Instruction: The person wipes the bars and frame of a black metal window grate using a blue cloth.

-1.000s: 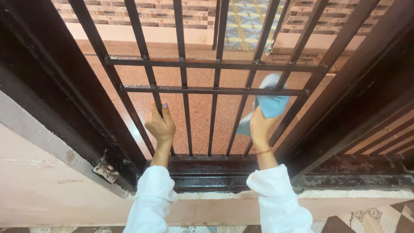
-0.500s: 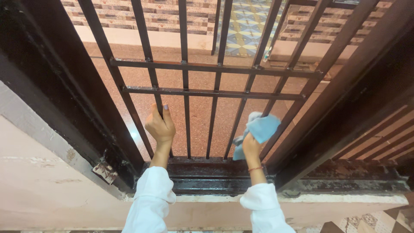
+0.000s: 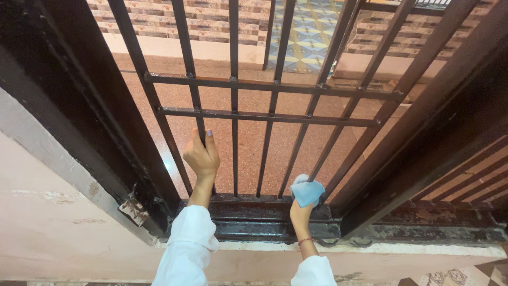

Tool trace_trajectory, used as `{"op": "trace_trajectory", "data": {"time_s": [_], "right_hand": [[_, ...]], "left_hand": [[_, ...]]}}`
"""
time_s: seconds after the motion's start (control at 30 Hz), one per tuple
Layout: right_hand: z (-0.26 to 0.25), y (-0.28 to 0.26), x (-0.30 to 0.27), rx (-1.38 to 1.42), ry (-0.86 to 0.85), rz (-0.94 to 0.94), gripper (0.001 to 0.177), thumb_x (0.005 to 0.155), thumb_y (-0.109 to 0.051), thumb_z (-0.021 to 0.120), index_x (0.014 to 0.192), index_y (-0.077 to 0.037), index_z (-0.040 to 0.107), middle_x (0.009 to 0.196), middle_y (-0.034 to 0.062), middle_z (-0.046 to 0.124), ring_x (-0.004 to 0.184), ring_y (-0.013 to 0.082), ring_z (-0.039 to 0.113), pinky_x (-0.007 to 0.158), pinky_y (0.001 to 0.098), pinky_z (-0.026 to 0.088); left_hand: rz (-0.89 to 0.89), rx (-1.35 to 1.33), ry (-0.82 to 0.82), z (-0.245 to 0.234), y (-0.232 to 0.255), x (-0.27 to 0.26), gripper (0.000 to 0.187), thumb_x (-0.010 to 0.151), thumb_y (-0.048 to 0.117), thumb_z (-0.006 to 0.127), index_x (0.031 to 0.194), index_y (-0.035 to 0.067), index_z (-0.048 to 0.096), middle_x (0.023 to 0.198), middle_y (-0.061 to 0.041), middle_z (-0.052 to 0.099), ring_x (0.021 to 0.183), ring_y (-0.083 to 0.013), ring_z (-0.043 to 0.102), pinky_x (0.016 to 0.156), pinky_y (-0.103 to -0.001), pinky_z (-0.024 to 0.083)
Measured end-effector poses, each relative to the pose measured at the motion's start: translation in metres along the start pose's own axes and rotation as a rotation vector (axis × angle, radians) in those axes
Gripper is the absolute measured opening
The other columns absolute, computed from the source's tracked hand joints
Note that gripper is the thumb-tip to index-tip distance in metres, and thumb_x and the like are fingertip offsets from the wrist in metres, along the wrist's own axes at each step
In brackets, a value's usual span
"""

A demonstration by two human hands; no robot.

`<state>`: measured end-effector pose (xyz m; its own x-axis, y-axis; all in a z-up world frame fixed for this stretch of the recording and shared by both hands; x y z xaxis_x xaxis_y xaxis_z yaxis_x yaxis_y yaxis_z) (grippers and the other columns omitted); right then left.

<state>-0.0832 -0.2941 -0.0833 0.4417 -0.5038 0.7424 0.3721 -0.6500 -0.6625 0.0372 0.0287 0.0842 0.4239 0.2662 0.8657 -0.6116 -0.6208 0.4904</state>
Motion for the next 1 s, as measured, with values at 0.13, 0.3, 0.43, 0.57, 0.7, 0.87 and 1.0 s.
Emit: {"op": "trace_trajectory", "data": {"time_s": [0.13,0.3,0.43,0.57,0.7,0.87,1.0], "right_hand": [[-0.005,-0.019,0.023,0.021,0.040,-0.013,0.010,0.095,0.002,0.055,0.104,0.003,0.058,0.104,0.0134,0.059,0.098,0.0227,0.061,0.087,0.0359,0.048],[-0.012,-0.043,0.102,0.095,0.127,-0.028,0.015,0.095,0.002,0.057,0.111,0.004,0.059,0.109,0.0141,0.063,0.103,0.0226,0.063,0.093,0.0370,0.050],[-0.011,-0.052,0.161,0.132,0.158,-0.032,0.020,0.096,0.002,0.058,0.116,0.005,0.060,0.114,0.0147,0.066,0.106,0.0224,0.065,0.098,0.0379,0.051],[-0.007,-0.052,0.166,0.144,0.135,-0.016,0.025,0.097,0.002,0.060,0.121,0.006,0.061,0.118,0.0152,0.069,0.110,0.0223,0.067,0.102,0.0388,0.052],[-0.009,-0.049,0.160,0.087,0.170,-0.057,0.027,0.095,0.002,0.062,0.121,0.008,0.060,0.116,0.0174,0.069,0.108,0.0258,0.068,0.101,0.0411,0.053],[-0.008,-0.056,0.153,-0.011,0.374,-0.263,0.048,0.088,0.006,0.064,0.130,0.018,0.044,0.119,0.0251,0.054,0.115,0.0379,0.057,0.099,0.0469,0.045],[-0.004,-0.061,0.162,0.160,0.242,-0.070,0.015,0.095,0.000,0.062,0.108,0.007,0.062,0.097,0.0131,0.069,0.091,0.0254,0.071,0.082,0.0397,0.055]], "left_hand": [[-0.004,0.011,-0.008,0.000,-0.003,-0.001,0.030,0.107,0.028,0.056,0.102,0.000,0.063,0.061,-0.017,0.056,0.056,-0.0404,0.059,0.053,-0.049,0.041],[0.006,0.010,0.005,0.001,-0.004,-0.002,0.030,0.107,0.026,0.059,0.105,-0.002,0.065,0.062,-0.018,0.057,0.056,-0.0410,0.059,0.053,-0.049,0.041],[-0.004,0.000,0.004,0.001,-0.006,-0.003,0.032,0.106,0.026,0.059,0.108,-0.005,0.066,0.061,-0.019,0.057,0.055,-0.0410,0.059,0.052,-0.049,0.041],[-0.007,0.001,0.007,0.001,-0.007,-0.001,0.033,0.106,0.028,0.059,0.108,-0.005,0.065,0.062,-0.019,0.059,0.055,-0.0399,0.060,0.052,-0.048,0.042],[-0.022,-0.016,-0.001,0.002,-0.011,-0.005,0.034,0.105,0.030,0.058,0.106,-0.003,0.067,0.061,-0.018,0.060,0.054,-0.0388,0.061,0.051,-0.048,0.042],[-0.117,0.039,-0.079,0.005,-0.015,-0.013,0.037,0.111,0.032,0.055,0.123,-0.002,0.062,0.072,-0.020,0.064,0.066,-0.0409,0.064,0.059,-0.050,0.043],[-0.238,0.102,-0.120,-0.015,0.018,-0.034,0.044,0.109,0.027,0.054,0.145,0.002,0.047,0.118,-0.025,0.060,0.109,-0.0397,0.062,0.091,-0.052,0.044]]}}
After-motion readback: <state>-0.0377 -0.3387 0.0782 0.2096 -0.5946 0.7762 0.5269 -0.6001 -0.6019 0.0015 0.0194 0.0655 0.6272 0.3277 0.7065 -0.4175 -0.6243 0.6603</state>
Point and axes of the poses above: each hand's wrist, its own x-axis towards the middle knuckle, its own z-axis out of the palm, y = z × x, the point moved 9 cm from there along x, towards the middle knuckle
